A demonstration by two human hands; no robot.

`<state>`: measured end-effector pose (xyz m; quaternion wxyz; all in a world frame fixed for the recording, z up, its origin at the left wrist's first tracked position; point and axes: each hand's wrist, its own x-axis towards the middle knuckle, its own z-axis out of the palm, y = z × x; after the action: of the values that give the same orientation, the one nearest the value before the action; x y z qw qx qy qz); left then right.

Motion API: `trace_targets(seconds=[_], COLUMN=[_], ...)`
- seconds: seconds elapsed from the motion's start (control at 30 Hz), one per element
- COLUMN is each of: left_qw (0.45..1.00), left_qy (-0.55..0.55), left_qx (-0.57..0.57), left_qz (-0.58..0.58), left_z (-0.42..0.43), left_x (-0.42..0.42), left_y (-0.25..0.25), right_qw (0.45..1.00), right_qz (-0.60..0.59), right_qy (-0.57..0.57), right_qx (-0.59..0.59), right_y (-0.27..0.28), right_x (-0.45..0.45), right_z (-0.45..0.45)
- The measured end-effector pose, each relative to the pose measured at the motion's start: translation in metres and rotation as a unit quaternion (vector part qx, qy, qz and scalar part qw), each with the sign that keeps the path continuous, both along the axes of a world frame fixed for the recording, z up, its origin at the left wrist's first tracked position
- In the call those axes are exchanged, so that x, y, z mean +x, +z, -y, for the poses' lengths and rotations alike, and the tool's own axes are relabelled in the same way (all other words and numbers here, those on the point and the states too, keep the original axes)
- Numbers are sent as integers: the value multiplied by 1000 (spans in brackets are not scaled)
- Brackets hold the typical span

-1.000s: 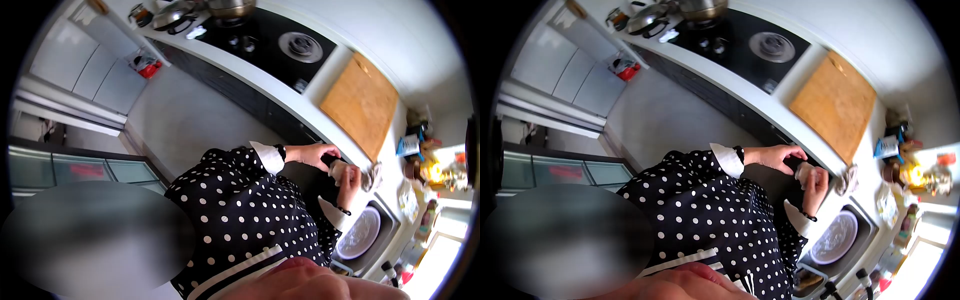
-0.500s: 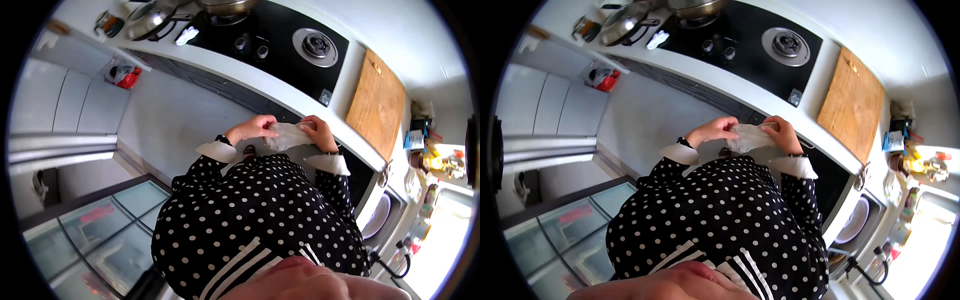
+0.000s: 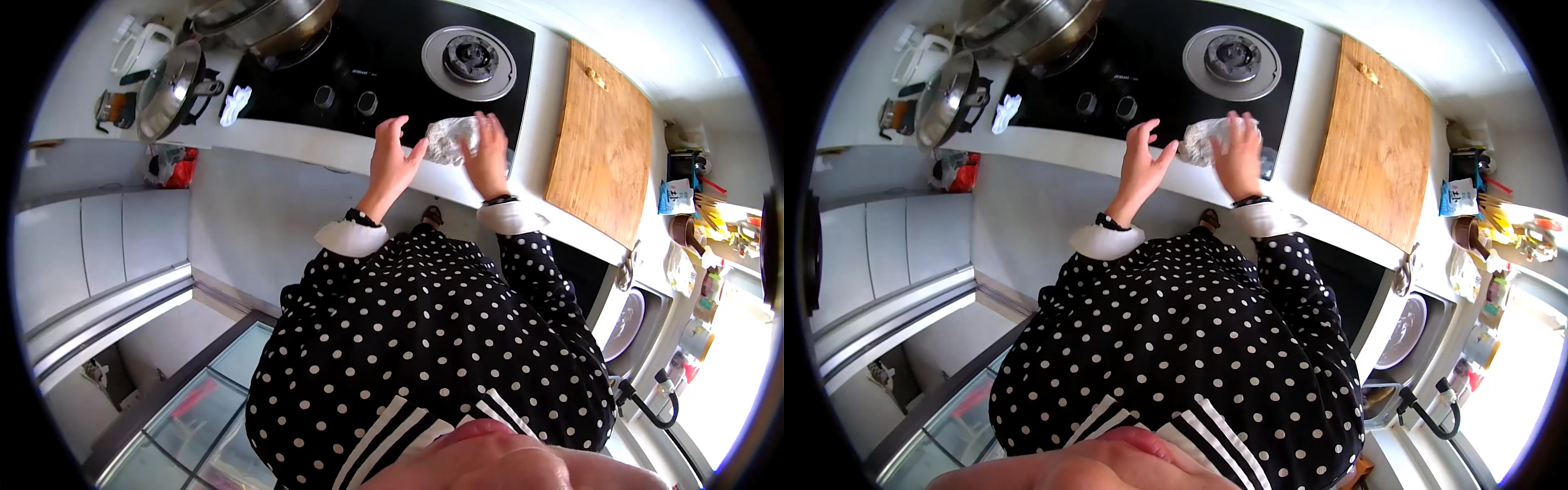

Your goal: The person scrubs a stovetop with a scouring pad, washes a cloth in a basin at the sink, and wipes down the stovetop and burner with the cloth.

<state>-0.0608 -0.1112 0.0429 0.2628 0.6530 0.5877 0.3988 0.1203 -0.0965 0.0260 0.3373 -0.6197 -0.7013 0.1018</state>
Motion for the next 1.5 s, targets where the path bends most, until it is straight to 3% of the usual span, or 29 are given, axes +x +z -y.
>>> trace_targets(seconds=[0.03,0.1,0.17,0.27,0.33,0.5,0.63,0.7,0.77,0.97,1.1,1.23,1.43,1.5], left_qw=[999,998,997,986,973,964,964,960,954,930,916,923,943,945], left_qy=[-10,-34,-53,-46,-46,-89,-146,-165,-185,-263,-281,-255,-190,-176], left_qx=[28,-45,-62,-154,-212,-235,-210,-210,-215,-241,-270,-277,-267,-264], left_qz=[-17,19,15,48,74,91,78,83,100,88,100,83,67,77], left_z=[-3,5,12,19,14,-18,-52,-64,-75,-87,-89,-93,-85,-82], left_x=[-1,-2,-9,-23,-35,-62,-80,-88,-93,-102,-90,-75,-54,-43], left_y=[-4,-8,-23,-29,-23,-15,0,4,4,4,5,9,2,-5], right_qw=[999,992,977,968,939,947,921,948,934,962,947,937,859,858], right_qz=[1,74,114,159,202,249,285,191,247,252,276,323,442,423], right_qy=[-5,-69,-153,-180,-277,-202,-229,-224,-236,-25,42,96,229,286], right_qx=[-40,-69,-100,-67,-41,-35,-133,-122,-104,-106,-158,-89,-121,-60], right_y=[-20,-84,-84,-83,-98,-99,-104,-92,-104,-93,-48,-57,-35,-34], right_x=[-15,-32,-41,-29,-7,44,-7,-20,14,89,88,126,123,118], right_z=[0,-9,-24,-65,-108,-164,-122,-110,-134,-144,-117,-180,-277,-299])
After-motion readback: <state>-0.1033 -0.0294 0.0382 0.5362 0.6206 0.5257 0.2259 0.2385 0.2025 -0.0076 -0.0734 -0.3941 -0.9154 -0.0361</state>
